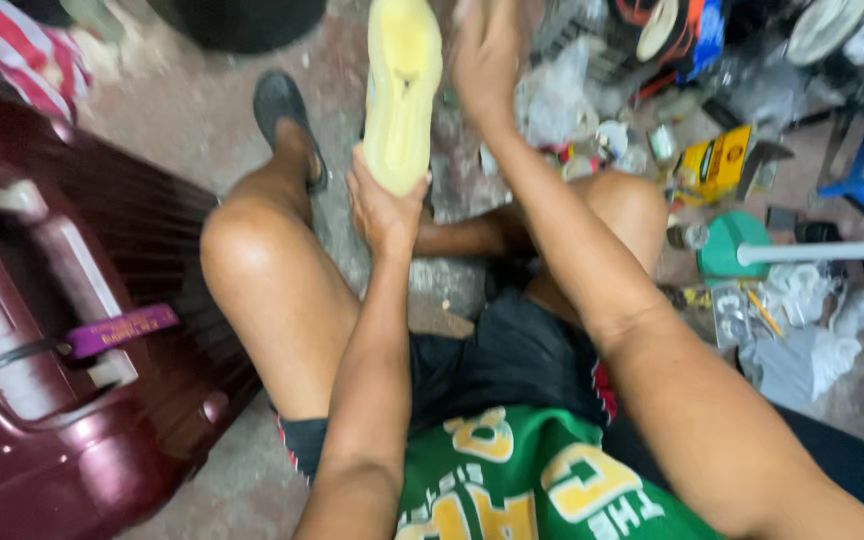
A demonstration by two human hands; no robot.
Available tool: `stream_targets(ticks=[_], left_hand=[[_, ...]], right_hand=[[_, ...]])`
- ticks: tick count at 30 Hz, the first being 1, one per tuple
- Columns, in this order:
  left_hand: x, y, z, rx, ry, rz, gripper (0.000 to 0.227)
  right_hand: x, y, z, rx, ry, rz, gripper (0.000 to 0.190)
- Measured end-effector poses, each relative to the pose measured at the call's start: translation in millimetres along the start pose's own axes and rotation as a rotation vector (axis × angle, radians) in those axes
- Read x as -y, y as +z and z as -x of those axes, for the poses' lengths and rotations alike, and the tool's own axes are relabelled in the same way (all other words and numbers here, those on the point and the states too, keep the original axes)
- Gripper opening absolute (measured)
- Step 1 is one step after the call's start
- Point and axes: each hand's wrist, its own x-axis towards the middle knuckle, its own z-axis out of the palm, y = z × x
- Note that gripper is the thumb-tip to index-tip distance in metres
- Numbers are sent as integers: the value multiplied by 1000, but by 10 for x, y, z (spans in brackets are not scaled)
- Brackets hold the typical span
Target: The person is repairing a yellow and black sneaker. They use their fingers to press and smooth the sole, then use a hammer to tap the sole area to secure the repair.
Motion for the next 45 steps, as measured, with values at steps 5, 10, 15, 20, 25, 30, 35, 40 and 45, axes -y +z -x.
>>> stream_targets(ticks=[5, 10, 15, 20, 25, 30, 35, 40, 45], left_hand=[[-16, -10, 16, 57, -26, -10, 95], [20, -37, 9, 68, -43, -24, 91], [16, 0, -7, 87, -42, -29, 89], [130, -58, 58, 92, -66, -23, 88], [117, -26, 23, 63, 85, -61, 81], [108, -9, 71, 157, -107, -20, 97], [107, -31, 83, 36, 46, 12, 107], [108, 96, 51, 120, -3, -29, 103], [50, 87, -116, 69, 30, -20, 101]], right_hand=[[-476, 251, -27, 1020, 214, 206, 23], [-257, 354, 108, 264, 87, -161, 27], [-326, 65, -61, 962, 411, 40, 29], [-247, 215, 50, 290, 96, 25, 27], [-235, 409, -63, 708, -107, 59, 21], [151, 140, -23, 513, 297, 48, 33], [417, -350, 468, 628, 273, -143, 20], [605, -739, 854, 516, 336, -198, 24], [759, -701, 570, 729, 586, -278, 24]])
